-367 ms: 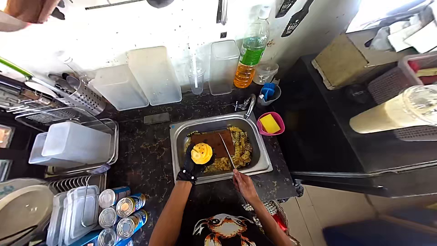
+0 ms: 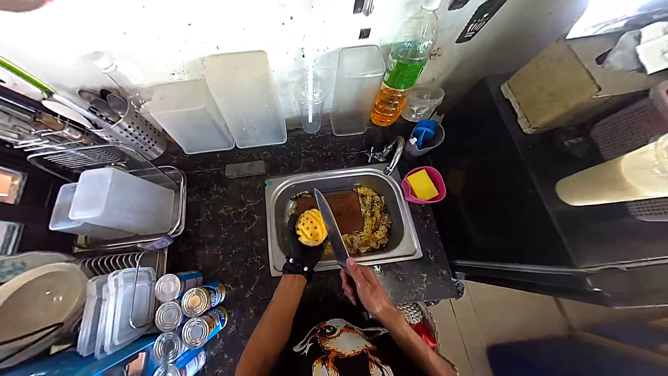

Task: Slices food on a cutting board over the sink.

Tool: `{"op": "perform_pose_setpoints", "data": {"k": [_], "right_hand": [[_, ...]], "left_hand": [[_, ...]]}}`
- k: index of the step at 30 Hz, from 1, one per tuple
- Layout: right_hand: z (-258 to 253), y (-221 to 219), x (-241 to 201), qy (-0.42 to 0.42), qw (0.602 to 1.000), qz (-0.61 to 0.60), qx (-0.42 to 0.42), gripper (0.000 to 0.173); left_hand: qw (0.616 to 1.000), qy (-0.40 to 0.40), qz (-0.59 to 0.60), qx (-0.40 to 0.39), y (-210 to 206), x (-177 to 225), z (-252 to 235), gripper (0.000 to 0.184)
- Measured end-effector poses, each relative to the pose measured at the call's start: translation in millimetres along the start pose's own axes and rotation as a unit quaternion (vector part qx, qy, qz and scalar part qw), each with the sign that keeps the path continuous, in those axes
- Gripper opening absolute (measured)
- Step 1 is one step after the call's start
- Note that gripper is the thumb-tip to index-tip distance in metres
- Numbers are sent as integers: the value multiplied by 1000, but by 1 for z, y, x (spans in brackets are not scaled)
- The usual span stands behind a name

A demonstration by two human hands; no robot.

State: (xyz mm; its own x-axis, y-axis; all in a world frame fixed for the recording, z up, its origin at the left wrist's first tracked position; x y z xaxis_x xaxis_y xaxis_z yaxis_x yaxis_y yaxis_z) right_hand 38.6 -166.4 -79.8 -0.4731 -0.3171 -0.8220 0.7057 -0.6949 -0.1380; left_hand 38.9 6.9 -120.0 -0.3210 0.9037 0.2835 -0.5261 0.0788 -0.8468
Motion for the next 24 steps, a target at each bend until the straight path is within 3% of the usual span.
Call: {"op": "perform_pose_setpoints", "data": {"k": [2,4,11,14,18,24], "right_hand": [[3,-13,-10,10,1000,-20,-18,57],[4,-22,-19,33,999,-25,-23,56],[3,-23,-33,104,993,55,-3,52],[3,-19,-36,109,991,72,3,52],[1,-18,-35,97,992,81,2,52],[0,-20,-32,81,994,68,1,50]], "left_hand": [[999,-28,17,-39,-7,0,-1,65],[999,-30,-21,-21,-14,3,-2,71],[997,44,-26,-60,-13,2,-12,72],[995,50,-46,-76,-12,3,-16,63],[991,29,-113,62,-58,25,14,38],[994,-14,-104,22,-55,30,9,29]]}}
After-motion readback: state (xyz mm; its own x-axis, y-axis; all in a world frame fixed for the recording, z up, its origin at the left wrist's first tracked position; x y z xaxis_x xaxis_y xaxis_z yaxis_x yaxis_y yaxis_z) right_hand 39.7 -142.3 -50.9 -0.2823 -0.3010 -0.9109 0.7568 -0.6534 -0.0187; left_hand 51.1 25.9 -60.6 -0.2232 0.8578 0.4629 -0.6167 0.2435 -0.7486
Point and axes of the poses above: each hand's wrist, its own z-axis away from the middle knuckle, its own y-axis out of the back of the hand, x = y × z, the point moved 5 cm from there along -z, towards the middle knuckle, and after that the axes turned 3 degrees about -y, right-handed, at the moved point
